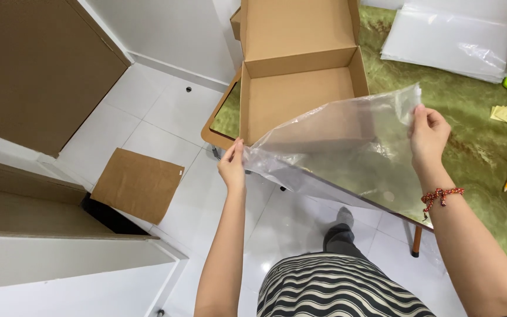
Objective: The person assembles a cardboard box, ties it with a white ribbon, and places a yellow note on top. They then open another box, remove a purple garment wrapped in bubble wrap, and hang it on a clothing rack. Finally, they fold the bubble wrap and place it back into the box.
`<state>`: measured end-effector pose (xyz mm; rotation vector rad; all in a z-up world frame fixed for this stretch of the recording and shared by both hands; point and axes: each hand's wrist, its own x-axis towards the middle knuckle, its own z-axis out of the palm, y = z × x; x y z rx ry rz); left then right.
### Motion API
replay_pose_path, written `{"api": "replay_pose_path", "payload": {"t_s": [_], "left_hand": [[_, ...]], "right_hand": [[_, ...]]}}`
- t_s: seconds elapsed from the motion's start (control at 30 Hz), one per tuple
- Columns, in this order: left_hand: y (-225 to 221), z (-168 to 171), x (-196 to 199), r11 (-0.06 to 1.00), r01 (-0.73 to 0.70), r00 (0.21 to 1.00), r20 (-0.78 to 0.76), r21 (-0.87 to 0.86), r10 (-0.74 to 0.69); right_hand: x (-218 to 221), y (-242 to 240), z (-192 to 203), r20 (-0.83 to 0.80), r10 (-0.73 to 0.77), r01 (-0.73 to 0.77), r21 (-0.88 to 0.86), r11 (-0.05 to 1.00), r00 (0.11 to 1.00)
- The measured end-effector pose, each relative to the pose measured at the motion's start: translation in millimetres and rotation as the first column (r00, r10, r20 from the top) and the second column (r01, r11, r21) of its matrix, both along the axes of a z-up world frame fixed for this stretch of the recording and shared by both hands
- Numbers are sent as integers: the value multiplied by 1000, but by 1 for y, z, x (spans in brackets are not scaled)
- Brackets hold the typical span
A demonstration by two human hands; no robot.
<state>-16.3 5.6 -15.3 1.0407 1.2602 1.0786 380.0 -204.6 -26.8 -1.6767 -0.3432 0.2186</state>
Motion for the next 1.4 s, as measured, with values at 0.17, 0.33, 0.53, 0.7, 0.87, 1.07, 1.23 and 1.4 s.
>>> {"api": "replay_pose_path", "payload": {"t_s": [0.17, 0.33, 0.53, 0.7, 0.87, 1.07, 1.23, 1.4], "left_hand": [[12, -24, -21, 970, -235, 969, 98, 59, 229], [-3, 2, -37, 934, -296, 951, -26, 199, 307], [5, -17, -69, 921, -199, 880, -352, 335, 318], [9, -21, -78, 950, -217, 813, -497, 226, 304], [-16, 15, -26, 819, 127, 960, -276, 559, 39], [-67, 88, 35, 558, 524, 851, -422, 643, -312], [-71, 87, 57, 481, 536, 835, -519, 694, -183], [-79, 115, 64, 492, 577, 806, -552, 652, -212]], "right_hand": [[14, 0, -5, 209, 0, -8, 40, 999, 978], [-11, 2, 13, 208, 117, -137, 86, 987, 971], [-54, 4, 57, 302, 189, -197, -4, 980, 934], [-76, 12, 71, 348, 382, -329, -202, 922, 856], [-115, 31, 65, 399, 576, -478, -324, 816, 713], [-152, 39, 80, 353, 671, -578, -341, 741, 652], [-165, 36, 109, 337, 704, -643, -289, 709, 625], [-171, 43, 130, 386, 684, -638, -261, 725, 619]]}}
